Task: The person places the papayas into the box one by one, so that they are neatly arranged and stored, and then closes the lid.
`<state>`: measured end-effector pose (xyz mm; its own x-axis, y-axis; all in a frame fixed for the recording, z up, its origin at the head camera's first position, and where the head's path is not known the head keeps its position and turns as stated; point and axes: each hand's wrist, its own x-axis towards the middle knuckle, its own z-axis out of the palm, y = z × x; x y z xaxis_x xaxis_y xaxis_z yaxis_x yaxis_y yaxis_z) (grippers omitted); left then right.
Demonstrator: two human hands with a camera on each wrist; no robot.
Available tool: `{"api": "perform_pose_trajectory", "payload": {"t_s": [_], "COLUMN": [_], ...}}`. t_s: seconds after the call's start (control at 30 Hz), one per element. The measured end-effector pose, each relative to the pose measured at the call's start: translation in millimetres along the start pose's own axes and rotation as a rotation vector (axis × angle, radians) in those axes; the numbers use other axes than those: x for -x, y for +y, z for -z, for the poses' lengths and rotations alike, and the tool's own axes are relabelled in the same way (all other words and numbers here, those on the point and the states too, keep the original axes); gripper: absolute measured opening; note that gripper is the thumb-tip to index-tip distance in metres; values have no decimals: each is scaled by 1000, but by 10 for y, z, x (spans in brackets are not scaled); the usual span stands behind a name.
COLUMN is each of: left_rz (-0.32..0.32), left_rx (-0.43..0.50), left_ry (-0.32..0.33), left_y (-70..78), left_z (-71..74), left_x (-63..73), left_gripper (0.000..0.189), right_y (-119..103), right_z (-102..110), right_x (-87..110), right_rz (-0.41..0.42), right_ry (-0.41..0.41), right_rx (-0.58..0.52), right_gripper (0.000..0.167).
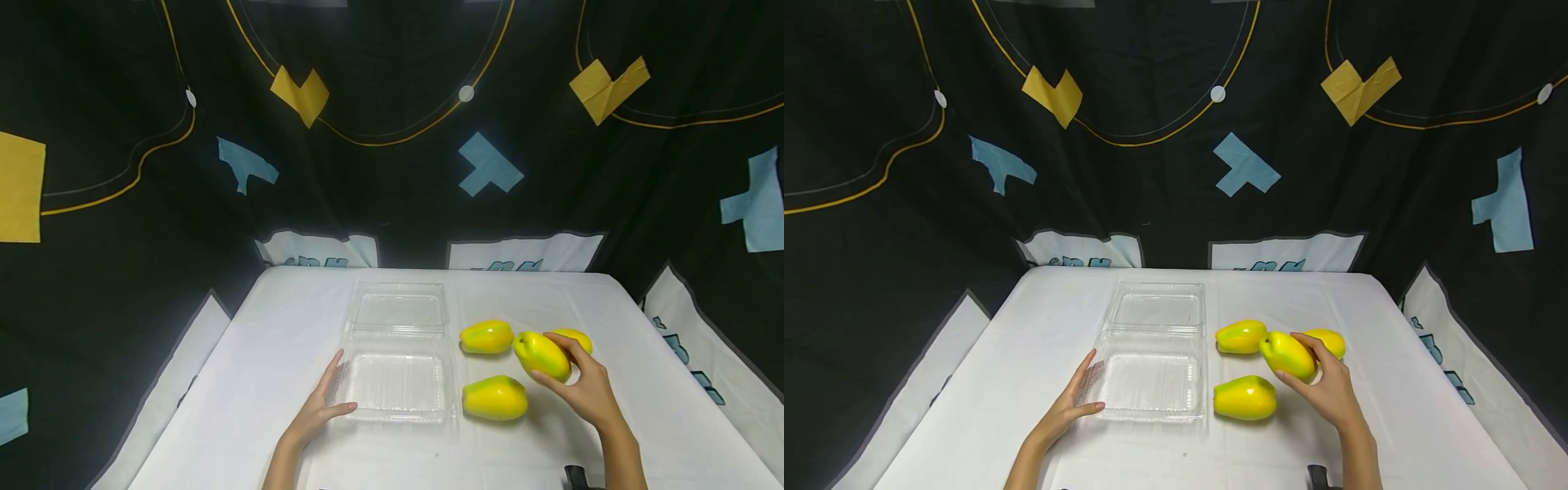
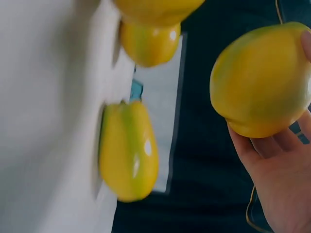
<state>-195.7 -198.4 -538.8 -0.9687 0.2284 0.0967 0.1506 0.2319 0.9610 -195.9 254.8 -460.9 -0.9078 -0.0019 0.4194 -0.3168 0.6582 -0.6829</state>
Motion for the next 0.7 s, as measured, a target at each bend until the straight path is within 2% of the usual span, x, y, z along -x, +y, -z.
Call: {"api": "perform_pose_trajectory", "payload": {"t_s": [0.23, 0.37, 0.53, 0.7], "left_rz": [0, -12, -5, 15], "left_rx": [-9, -16, -20, -23], "left_ry": [-5, -7, 7, 13], "left_y": [22, 27, 30, 15], "left_z": [-1, -2, -6, 6], "left_x": [-9, -13, -5, 10], "left_gripper": [99, 99, 100, 100], "right_y": [-212, -409, -676, -909], "right_z": [-200, -370, -665, -968], "right_x": [-191, -302, -387, -431], "right_rz": [80, 151, 220, 240], "right_ry": [43, 48, 16, -21], "right_rx": [-125, -170, -177, -191], "right_gripper": [65, 65, 67, 66]}}
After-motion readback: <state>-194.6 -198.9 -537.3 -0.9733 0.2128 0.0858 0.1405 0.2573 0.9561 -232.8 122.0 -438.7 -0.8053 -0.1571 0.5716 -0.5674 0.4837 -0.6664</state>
